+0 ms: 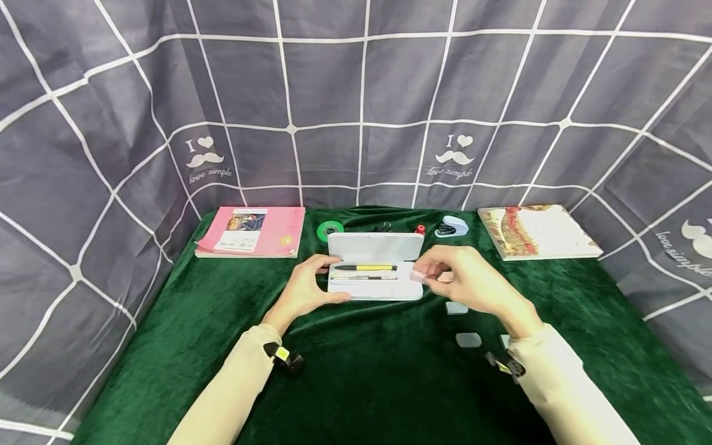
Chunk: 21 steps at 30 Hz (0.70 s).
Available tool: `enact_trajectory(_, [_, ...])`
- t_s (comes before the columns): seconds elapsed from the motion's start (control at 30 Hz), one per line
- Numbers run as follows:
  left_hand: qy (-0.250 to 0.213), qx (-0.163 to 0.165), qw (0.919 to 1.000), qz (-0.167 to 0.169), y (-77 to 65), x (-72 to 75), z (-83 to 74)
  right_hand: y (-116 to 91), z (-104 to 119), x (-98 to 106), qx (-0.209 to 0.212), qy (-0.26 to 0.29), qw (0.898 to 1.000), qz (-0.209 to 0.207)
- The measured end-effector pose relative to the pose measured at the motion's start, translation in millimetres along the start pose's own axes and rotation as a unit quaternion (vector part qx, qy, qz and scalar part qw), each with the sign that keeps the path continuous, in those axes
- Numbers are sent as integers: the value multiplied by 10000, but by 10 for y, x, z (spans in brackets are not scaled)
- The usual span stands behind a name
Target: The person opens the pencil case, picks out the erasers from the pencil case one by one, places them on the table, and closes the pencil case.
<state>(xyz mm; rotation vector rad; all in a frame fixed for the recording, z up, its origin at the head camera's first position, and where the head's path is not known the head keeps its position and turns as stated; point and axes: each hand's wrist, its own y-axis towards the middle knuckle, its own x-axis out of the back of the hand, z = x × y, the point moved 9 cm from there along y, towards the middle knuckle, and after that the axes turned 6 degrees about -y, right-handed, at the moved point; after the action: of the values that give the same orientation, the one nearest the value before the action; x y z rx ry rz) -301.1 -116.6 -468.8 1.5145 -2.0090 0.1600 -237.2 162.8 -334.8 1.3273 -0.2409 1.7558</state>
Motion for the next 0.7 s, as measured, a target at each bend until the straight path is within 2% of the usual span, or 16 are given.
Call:
enact_trajectory(0.17, [31, 36, 10000, -32, -31, 37, 27, -321, 24, 234, 130, -226, 9990, -367])
enact_trajectory(0.3, [21, 76, 10000, -18, -36, 34, 44, -580, 34, 307, 192, -237, 9981, -537])
enact_trajectory(0.5, [13, 33, 10000, -2, -18, 10, 33, -1012, 11, 237, 58, 101, 9987, -501])
enact_trajectory(0.7, [-4, -4, 10000, -4, 4, 1, 5, -1365, -34, 29, -23, 284, 9993, -224])
